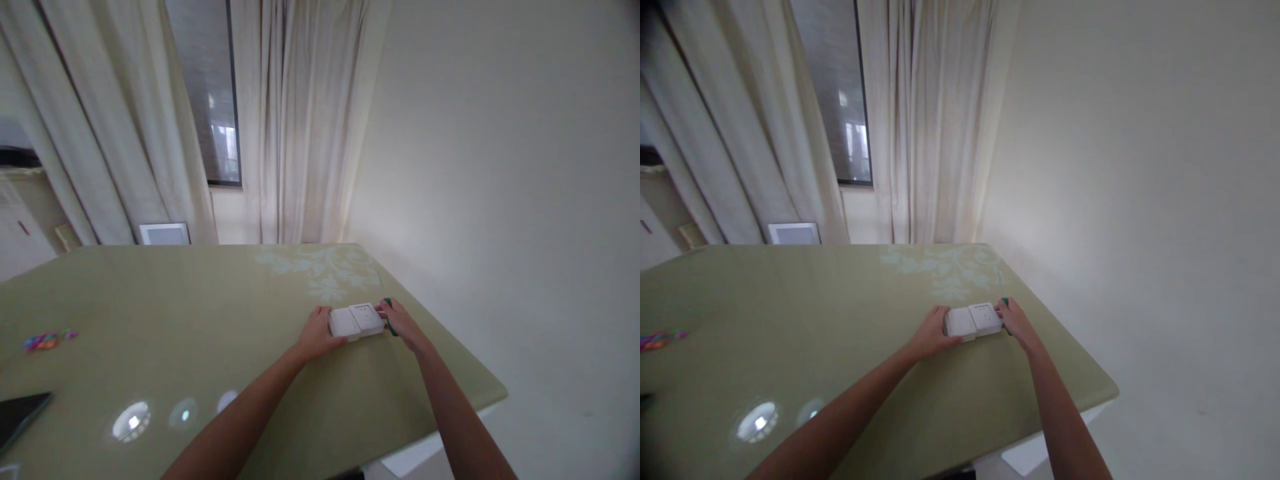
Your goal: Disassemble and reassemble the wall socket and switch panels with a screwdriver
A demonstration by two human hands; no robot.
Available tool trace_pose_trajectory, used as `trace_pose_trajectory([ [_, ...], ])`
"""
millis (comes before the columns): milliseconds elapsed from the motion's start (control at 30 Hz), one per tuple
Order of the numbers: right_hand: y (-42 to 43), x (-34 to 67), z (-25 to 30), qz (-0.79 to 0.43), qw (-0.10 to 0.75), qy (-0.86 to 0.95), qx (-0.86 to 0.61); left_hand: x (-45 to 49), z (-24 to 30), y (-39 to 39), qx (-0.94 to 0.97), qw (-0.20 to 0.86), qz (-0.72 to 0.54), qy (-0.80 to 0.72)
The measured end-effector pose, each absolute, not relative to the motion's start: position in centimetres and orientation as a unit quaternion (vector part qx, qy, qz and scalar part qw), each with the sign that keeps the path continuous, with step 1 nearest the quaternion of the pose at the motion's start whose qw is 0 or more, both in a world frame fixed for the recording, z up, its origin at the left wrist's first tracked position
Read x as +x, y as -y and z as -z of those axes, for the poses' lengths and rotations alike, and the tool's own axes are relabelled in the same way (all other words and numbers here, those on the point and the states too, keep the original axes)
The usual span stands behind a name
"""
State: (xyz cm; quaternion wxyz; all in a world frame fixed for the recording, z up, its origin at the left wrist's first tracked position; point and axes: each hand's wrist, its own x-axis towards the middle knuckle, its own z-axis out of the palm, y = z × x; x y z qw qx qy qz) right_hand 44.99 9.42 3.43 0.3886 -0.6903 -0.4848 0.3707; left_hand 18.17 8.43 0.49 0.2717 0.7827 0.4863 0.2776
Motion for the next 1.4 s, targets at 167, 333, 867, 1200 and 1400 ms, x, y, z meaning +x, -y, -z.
trace_pose_trajectory([
  [167,-6.9,41.2,-3.2,-0.403,0.364,0.543,-0.641,11.8,-2.0,-6.0,0.799,0.266,-0.235,-0.485],
  [333,-3.4,35.9,-2.7,-0.444,0.325,0.614,-0.566,4.8,-3.2,0.0,0.797,0.268,-0.197,-0.505],
  [867,-1.5,32.7,-4.9,-0.342,0.286,0.776,-0.445,-5.9,-1.8,-3.6,0.723,0.162,-0.246,-0.625],
  [1200,-2.3,32.3,-4.8,-0.362,0.129,0.852,-0.355,-8.6,0.6,-8.1,0.698,0.164,-0.194,-0.669],
  [1400,-2.3,32.1,-4.7,-0.348,0.159,0.862,-0.332,-7.4,0.1,-6.3,0.709,0.138,-0.247,-0.646],
])
